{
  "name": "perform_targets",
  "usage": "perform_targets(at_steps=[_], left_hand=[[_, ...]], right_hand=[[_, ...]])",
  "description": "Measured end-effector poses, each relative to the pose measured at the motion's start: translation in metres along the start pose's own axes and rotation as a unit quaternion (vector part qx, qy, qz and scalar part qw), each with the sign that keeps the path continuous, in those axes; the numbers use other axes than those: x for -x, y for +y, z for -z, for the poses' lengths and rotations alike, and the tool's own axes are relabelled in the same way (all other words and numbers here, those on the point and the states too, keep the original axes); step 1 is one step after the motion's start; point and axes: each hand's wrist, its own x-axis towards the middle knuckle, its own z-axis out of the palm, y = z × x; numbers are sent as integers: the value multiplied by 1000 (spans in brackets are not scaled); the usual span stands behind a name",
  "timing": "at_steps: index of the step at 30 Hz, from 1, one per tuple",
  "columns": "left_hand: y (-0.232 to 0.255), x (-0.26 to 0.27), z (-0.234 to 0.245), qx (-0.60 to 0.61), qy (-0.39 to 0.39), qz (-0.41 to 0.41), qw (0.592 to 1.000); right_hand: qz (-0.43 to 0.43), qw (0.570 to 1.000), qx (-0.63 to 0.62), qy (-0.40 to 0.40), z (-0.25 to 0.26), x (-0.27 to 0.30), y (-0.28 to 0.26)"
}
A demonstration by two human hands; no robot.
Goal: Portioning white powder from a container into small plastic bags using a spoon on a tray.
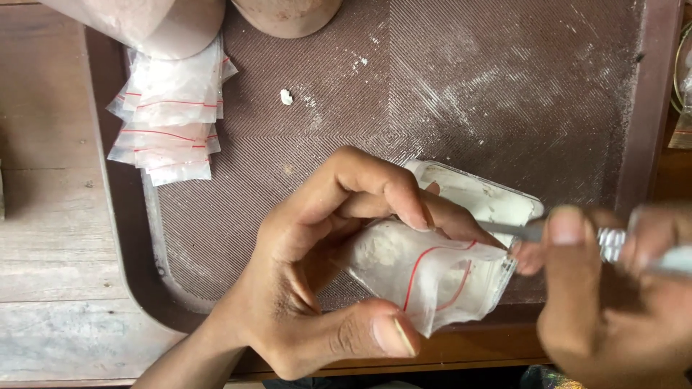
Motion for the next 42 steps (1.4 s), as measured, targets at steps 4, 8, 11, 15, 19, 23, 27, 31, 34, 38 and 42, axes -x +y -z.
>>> perform_targets(at_steps=[4,8,11,15,19,23,27,31,34,38,42], left_hand=[[-1,1,2,7,1,0,1000],[1,1,0,17,7,13,1000],[-3,2,3,42,9,2,999],[-5,2,4,51,-1,-14,999],[-2,3,6,44,5,-30,999],[-7,1,17,-67,29,-81,994],[1,-1,11,-142,73,-57,986],[4,-5,4,-187,114,-14,976],[6,-8,2,-264,119,-17,957],[5,-11,-1,-337,114,-1,935],[-1,-14,0,-381,113,-10,918]], right_hand=[[16,992,-114,-49,5,-16,5],[37,991,-95,-86,10,-28,7],[45,993,12,-109,22,-35,14],[25,992,-22,-120,20,-43,16],[42,991,-86,-90,19,-44,26],[74,983,-150,-72,21,-50,54],[107,972,-201,-55,15,-58,48],[117,955,-268,-42,17,-62,53],[149,938,-312,-16,17,-67,69],[180,908,-379,-2,17,-73,77],[194,908,-371,1,21,-78,92]])
